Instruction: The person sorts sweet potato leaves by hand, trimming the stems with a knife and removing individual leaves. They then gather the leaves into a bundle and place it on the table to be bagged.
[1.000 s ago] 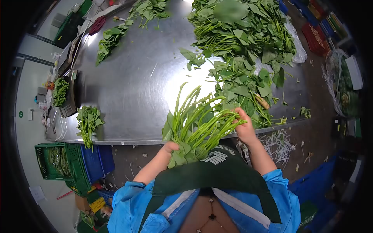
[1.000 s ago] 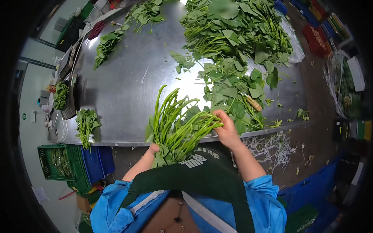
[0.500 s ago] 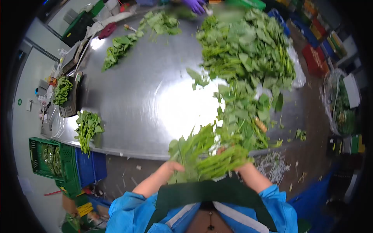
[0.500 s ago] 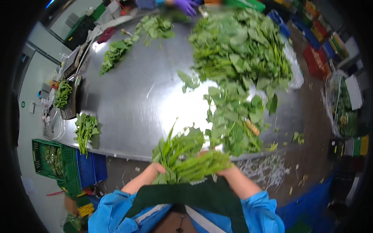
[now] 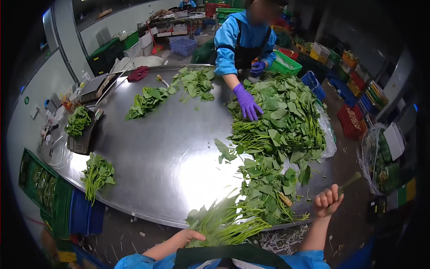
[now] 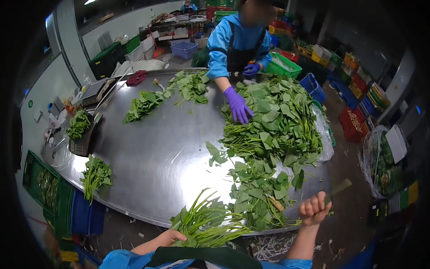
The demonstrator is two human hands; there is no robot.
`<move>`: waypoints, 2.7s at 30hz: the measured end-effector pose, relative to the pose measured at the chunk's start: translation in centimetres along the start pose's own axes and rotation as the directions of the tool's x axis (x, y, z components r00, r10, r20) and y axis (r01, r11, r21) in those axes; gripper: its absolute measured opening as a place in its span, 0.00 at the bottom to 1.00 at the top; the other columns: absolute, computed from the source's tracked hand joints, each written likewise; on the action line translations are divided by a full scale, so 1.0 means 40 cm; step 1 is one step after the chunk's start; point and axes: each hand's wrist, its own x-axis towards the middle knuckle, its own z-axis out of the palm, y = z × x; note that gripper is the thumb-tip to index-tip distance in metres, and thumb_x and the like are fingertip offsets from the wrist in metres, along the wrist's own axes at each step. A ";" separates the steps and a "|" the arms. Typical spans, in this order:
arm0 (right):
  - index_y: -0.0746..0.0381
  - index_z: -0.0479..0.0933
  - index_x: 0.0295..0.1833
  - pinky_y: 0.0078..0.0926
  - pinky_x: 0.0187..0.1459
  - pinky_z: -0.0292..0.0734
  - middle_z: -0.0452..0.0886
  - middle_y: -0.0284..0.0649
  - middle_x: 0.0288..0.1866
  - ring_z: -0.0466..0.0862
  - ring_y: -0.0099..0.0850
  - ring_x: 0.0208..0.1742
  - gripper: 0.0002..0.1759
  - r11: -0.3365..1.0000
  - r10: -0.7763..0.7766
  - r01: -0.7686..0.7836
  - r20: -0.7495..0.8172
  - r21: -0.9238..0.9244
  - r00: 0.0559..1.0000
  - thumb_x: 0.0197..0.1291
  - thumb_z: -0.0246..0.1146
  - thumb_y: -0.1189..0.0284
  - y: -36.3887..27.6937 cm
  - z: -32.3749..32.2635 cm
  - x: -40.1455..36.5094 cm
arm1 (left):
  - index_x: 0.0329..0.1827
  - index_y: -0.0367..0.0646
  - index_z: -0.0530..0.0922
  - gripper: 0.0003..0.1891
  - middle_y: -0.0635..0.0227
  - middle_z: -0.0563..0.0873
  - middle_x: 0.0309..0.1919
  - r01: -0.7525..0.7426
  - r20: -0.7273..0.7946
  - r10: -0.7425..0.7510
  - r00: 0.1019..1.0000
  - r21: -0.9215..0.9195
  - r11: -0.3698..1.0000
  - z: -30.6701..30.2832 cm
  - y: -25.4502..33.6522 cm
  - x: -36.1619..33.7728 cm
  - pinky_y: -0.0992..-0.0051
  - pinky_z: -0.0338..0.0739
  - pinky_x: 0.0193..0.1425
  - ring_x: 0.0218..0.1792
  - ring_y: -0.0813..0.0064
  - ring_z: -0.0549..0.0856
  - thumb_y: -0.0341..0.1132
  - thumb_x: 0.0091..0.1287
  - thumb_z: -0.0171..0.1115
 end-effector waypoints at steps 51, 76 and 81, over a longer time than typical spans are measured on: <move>0.66 0.73 0.41 0.31 0.41 0.73 0.78 0.44 0.39 0.77 0.36 0.40 0.16 0.828 0.556 -0.542 -0.341 0.145 0.758 0.54 0.54 0.65 0.404 0.007 -0.179 | 0.58 0.36 0.67 0.30 0.55 0.79 0.48 -0.062 0.013 0.060 0.998 0.135 0.989 0.015 0.053 0.013 0.66 0.72 0.55 0.46 0.61 0.80 0.22 0.46 0.54; 0.65 0.65 0.60 0.24 0.51 0.69 0.75 0.38 0.50 0.75 0.27 0.50 0.27 0.602 0.681 -0.786 -0.426 -0.138 0.596 0.52 0.60 0.77 0.360 0.065 -0.138 | 0.58 0.36 0.67 0.31 0.55 0.79 0.48 -0.492 0.323 0.426 0.845 0.161 0.855 -0.092 0.020 0.091 0.67 0.72 0.54 0.46 0.62 0.80 0.22 0.44 0.55; 0.66 0.73 0.48 0.18 0.33 0.67 0.77 0.34 0.31 0.70 0.19 0.30 0.11 0.282 0.647 -0.570 -0.286 -0.772 0.707 0.60 0.51 0.76 0.301 0.064 -0.139 | 0.58 0.36 0.67 0.33 0.56 0.78 0.48 -0.362 0.182 0.330 0.926 0.186 0.913 -0.030 0.023 0.046 0.67 0.72 0.54 0.47 0.62 0.79 0.23 0.42 0.58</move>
